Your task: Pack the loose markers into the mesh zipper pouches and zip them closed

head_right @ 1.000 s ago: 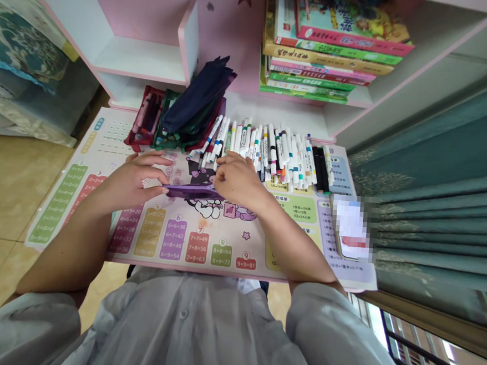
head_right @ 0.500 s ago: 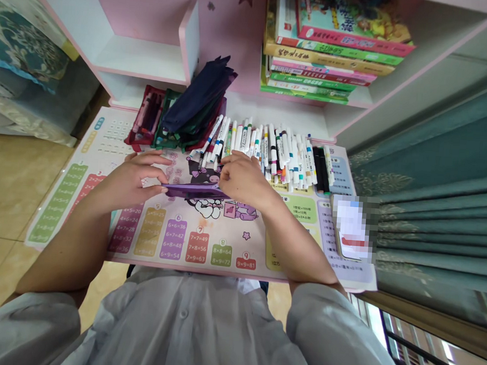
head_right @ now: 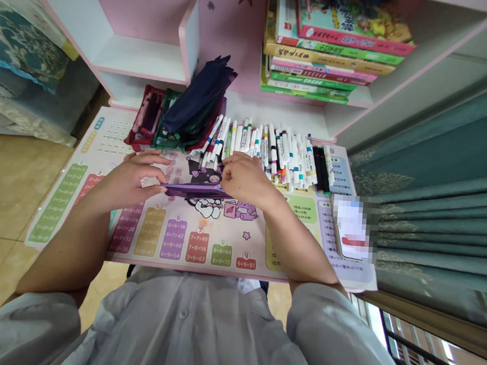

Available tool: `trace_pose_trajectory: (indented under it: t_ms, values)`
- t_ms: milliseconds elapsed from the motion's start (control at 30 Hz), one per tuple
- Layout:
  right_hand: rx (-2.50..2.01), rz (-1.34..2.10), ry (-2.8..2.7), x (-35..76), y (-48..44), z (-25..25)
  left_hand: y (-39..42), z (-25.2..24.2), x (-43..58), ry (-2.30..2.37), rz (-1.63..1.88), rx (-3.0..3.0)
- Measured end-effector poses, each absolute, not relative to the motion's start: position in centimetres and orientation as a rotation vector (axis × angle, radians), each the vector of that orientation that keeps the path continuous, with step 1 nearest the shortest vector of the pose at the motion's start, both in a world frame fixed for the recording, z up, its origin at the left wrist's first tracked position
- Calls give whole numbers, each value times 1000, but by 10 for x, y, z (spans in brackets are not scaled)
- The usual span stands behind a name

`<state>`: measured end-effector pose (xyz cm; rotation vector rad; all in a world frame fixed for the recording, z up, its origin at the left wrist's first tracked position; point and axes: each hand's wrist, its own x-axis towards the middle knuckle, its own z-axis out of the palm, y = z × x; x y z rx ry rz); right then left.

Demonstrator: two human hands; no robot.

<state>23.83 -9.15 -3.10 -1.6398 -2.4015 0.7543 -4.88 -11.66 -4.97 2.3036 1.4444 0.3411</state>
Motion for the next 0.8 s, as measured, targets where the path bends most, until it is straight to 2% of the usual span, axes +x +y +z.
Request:
trace_pose_trajectory:
  t_ms: [800]
  values:
    - [-1671,706,-2450,245,-87,-30,-115,-48,-51,1477,340,2273]
